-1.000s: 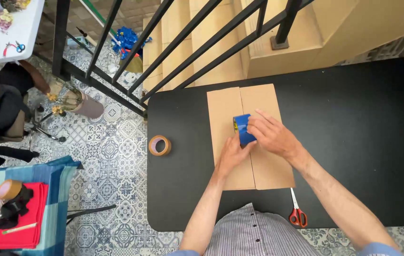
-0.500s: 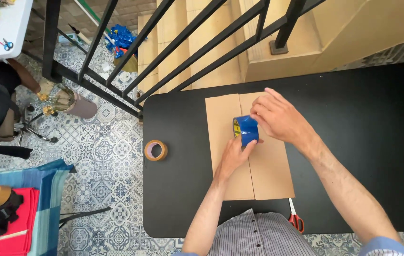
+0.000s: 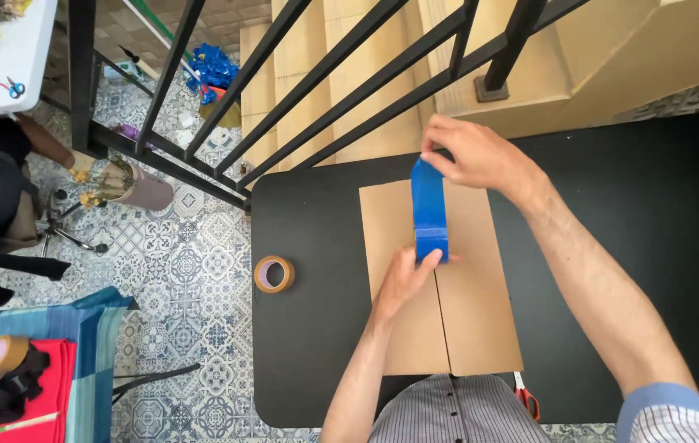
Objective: The person places a strip of blue tape along the center seam of a cardboard box, cuts the tape with scissors, and smooths the tape down by hand.
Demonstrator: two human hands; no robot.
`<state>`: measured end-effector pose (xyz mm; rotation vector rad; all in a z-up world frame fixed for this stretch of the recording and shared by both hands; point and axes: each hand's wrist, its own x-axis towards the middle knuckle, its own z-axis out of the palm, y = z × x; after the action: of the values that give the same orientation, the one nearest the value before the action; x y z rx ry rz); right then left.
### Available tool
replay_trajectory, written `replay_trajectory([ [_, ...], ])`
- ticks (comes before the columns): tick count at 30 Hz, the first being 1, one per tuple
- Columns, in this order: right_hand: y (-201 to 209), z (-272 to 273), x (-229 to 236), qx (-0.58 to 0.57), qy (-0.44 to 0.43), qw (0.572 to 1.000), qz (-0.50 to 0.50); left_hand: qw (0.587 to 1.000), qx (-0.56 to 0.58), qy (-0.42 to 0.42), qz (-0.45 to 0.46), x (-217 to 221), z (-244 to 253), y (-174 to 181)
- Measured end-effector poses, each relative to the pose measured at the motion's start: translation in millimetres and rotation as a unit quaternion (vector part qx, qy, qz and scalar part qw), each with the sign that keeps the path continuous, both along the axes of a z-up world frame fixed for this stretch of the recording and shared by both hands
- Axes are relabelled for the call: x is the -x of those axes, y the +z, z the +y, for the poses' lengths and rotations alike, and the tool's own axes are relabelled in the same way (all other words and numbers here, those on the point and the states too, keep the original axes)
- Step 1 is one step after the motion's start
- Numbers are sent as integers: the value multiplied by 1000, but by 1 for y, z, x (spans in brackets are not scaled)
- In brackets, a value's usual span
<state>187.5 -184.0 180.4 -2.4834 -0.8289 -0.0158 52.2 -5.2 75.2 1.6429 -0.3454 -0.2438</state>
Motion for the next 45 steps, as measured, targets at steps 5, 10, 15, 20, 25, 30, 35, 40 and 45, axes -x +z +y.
replay_trajectory([
  [5, 11, 5, -12, 14, 15, 997, 72, 995, 27, 9, 93, -10, -1, 6],
  [10, 39, 7, 22, -10, 33, 999, -22, 982, 87, 42, 165, -33, -10, -1],
  [15, 37, -7, -2, -54, 2, 998, -25, 990, 47, 26, 127, -30, -12, 8],
  [20, -19, -27, -55, 10, 0, 996, 85, 990, 23, -80, 112, -6, -7, 15],
  [25, -75, -21, -84, -42, -8, 982, 183, 964, 114, -20, 241, 2, -13, -1],
  [30, -117, -12, -101, -43, 0, 964, 261, 930, 145, 41, 336, -5, -15, 5],
  [35, -146, -9, -111, -41, -17, 950, 308, 907, 185, 65, 373, -17, -19, -10],
  [40, -158, -21, -117, -66, -20, 948, 312, 903, 193, 57, 379, -24, -22, -8],
  [45, -149, -26, -121, -114, -12, 954, 276, 903, 200, 49, 377, -33, -25, -13],
])
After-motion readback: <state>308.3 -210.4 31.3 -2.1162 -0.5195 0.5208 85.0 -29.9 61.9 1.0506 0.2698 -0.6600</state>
